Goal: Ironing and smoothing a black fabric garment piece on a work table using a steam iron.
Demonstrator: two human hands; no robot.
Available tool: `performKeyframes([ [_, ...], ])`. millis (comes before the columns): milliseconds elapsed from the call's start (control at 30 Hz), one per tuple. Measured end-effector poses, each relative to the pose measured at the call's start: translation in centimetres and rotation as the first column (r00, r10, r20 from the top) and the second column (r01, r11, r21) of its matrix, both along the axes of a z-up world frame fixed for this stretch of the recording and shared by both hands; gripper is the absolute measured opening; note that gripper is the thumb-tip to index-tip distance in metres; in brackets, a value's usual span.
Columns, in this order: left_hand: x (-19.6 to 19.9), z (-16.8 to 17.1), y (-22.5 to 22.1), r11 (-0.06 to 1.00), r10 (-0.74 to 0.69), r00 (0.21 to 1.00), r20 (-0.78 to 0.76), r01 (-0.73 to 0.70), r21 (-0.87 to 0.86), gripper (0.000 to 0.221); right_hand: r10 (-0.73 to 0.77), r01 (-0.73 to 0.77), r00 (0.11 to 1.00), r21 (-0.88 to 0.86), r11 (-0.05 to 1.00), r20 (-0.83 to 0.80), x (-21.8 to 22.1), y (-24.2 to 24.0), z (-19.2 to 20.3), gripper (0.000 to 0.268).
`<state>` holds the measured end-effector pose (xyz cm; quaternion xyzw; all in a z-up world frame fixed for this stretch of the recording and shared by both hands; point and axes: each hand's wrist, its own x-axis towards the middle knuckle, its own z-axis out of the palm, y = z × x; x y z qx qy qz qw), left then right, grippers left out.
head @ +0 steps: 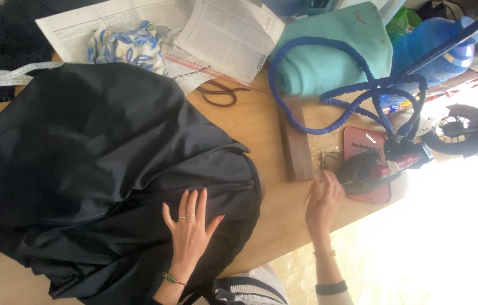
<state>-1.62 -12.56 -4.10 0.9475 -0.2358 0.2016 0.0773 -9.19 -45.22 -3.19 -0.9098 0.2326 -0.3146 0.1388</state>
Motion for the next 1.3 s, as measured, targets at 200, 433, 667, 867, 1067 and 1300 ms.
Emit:
performKeyframes([
  [200,0.9,-0.4,2.5,0.997,0.044,0.999,-0.007,-0.044,0.066,0.081,0.604,-0.568,0.773,0.214,0.795,-0.193,2.2,8.4,-2.0,0.059],
  [433,3.2,-2.3,8.6,0.959,0.013,0.960,-0.279,-0.091,-0.268,0.069,0.660,-0.620,0.725,0.228,0.750,-0.199,2.4,8.8,-2.9,0.051],
  [667,3.0,-1.6,8.7,0.955,0.144,0.951,-0.274,-0.206,-0.211,0.073,0.641,-0.608,0.743,0.204,0.767,-0.194,2.2,8.7,-3.1,0.059],
  [867,0.5,0.9,1.5,0.987,-0.064,0.992,-0.105,0.047,-0.154,0.074,0.673,-0.624,0.720,0.265,0.735,-0.170,2.3,9.6,-1.1,0.055],
  [1067,0.2,0.7,-3.7,0.964,-0.249,0.964,-0.088,0.238,-0.120,0.070,0.663,-0.633,0.738,0.208,0.745,-0.130,-1.0,7.2,-0.6,0.048],
  [1300,-0.3,1.2,-6.2,0.957,-0.279,0.960,-0.023,0.276,-0.087,0.056,0.323,-0.323,0.930,0.029,0.946,-0.178,-8.3,-4.8,-0.6,0.051],
])
